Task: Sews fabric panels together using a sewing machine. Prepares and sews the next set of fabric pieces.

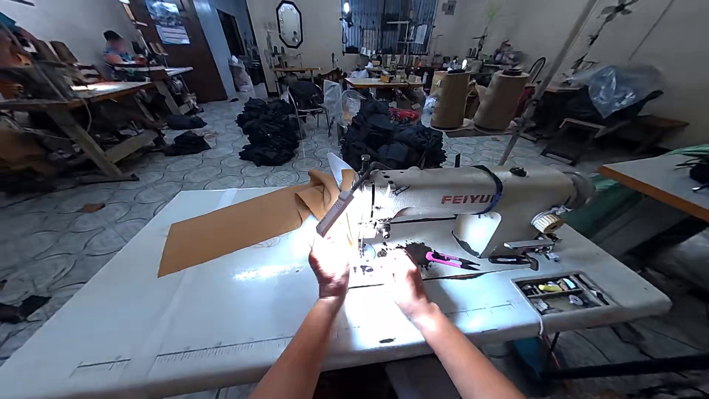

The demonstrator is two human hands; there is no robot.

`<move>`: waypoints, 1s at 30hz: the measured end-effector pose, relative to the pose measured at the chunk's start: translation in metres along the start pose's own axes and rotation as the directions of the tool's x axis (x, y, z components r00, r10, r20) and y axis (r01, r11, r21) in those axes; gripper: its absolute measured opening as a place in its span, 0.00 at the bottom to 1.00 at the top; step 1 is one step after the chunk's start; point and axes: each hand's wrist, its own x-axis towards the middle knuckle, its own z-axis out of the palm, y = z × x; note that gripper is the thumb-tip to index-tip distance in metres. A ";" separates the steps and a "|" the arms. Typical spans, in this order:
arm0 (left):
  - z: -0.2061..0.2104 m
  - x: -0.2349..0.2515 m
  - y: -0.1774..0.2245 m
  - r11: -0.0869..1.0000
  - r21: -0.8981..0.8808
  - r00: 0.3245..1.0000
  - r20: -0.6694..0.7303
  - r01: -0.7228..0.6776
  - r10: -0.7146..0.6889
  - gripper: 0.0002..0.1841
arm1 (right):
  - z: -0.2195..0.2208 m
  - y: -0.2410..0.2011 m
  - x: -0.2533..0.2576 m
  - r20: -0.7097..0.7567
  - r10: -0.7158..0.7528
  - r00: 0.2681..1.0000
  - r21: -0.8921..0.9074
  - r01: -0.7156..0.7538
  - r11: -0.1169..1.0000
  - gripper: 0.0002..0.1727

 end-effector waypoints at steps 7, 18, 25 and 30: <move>0.004 -0.010 0.004 0.964 0.090 0.968 0.064 -0.249 0.244 0.07 | 0.006 -0.017 -0.010 -0.064 -0.008 0.998 0.094 0.014 0.996 0.14; 0.003 0.040 0.005 0.911 0.262 0.879 0.441 -0.319 0.182 0.11 | -0.011 -0.019 -0.023 -0.009 0.014 1.000 0.084 -0.013 0.996 0.14; -0.031 0.038 -0.014 0.860 0.306 0.806 0.563 -0.409 0.183 0.10 | -0.018 -0.021 -0.018 -0.014 0.062 0.998 0.001 -0.062 0.998 0.11; -0.053 0.017 -0.002 0.750 0.536 0.549 0.788 -0.387 -0.280 0.19 | -0.020 -0.023 -0.005 0.015 0.098 0.995 0.037 -0.098 0.994 0.10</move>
